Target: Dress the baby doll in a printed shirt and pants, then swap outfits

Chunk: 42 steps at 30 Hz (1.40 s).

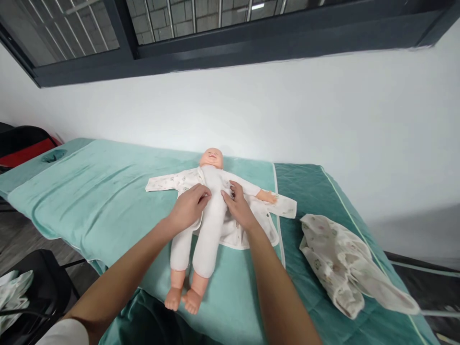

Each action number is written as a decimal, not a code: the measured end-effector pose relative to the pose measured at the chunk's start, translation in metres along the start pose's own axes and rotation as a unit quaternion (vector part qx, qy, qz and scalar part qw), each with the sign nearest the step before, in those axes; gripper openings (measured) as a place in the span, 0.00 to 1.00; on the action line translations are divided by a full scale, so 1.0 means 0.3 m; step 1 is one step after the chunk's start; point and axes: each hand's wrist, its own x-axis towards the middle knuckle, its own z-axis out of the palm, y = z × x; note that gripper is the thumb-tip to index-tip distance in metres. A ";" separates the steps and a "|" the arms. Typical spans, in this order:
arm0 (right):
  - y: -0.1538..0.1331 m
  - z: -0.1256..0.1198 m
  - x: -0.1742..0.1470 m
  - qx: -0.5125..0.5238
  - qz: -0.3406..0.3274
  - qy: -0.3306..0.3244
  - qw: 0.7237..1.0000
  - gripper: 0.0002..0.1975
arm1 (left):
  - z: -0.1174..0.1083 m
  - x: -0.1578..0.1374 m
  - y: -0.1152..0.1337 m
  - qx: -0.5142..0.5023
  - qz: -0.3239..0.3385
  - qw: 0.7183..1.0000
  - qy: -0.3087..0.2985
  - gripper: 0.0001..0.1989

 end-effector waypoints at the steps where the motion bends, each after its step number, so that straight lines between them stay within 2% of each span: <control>1: -0.004 -0.001 -0.002 0.002 0.005 -0.002 1.000 0.35 | 0.008 -0.014 -0.008 0.000 0.004 1.000 0.015 0.07; 5: -0.009 -0.004 -0.002 0.002 0.012 -0.002 1.000 0.37 | 0.016 -0.055 -0.056 -0.020 0.020 0.997 0.076 0.06; 8: -0.004 -0.007 0.000 -0.003 0.010 -0.003 1.000 0.37 | 0.019 -0.048 -0.093 0.024 0.006 0.992 0.127 0.10; 10: 0.000 -0.009 0.001 -0.004 0.013 -0.006 1.000 0.37 | 0.026 -0.018 -0.116 0.055 -0.011 0.991 0.123 0.14; 16: -0.002 -0.015 0.000 0.003 0.018 -0.011 1.000 0.40 | 0.052 0.148 -0.147 0.097 0.025 0.995 0.029 0.20; 20: -0.021 -0.045 -0.010 -0.011 0.026 -0.010 1.000 0.38 | 0.067 0.228 -0.120 0.125 0.048 0.991 0.009 0.17; 22: -0.032 -0.077 -0.013 -0.017 0.013 0.026 0.999 0.31 | 0.071 0.255 -0.091 0.166 0.059 0.984 0.008 0.16; 24: -0.043 -0.122 -0.016 -0.023 0.007 0.098 0.995 0.26 | 0.075 0.284 -0.053 0.225 0.085 0.971 -0.006 0.15; 27: -0.057 -0.206 -0.024 -0.119 0.048 0.220 0.967 0.26 | 0.099 0.338 0.021 0.300 0.126 0.942 -0.084 0.14; 29: -0.056 -0.262 -0.031 -0.251 0.110 0.246 0.930 0.24 | 0.140 0.375 0.074 0.321 0.150 0.922 -0.157 0.13; 32: -0.024 -0.329 -0.035 -0.373 0.188 0.226 0.880 0.20 | 0.240 0.414 0.143 0.328 0.166 0.897 -0.246 0.14; 34: 0.013 -0.358 -0.031 -0.387 0.200 0.217 0.874 0.20 | 0.315 0.427 0.175 0.329 0.158 0.887 -0.283 0.15; 37: 0.068 -0.384 -0.022 -0.386 0.194 0.199 0.879 0.16 | 0.404 0.439 0.193 0.325 0.150 0.887 -0.293 0.16; 39: 0.089 -0.393 -0.018 -0.380 0.193 0.195 0.883 0.14 | 0.434 0.452 0.186 0.320 0.147 0.889 -0.292 0.16; 42: 0.097 -0.398 -0.016 -0.362 0.209 0.221 0.881 0.15 | 0.432 0.477 0.160 0.316 0.141 0.890 -0.297 0.17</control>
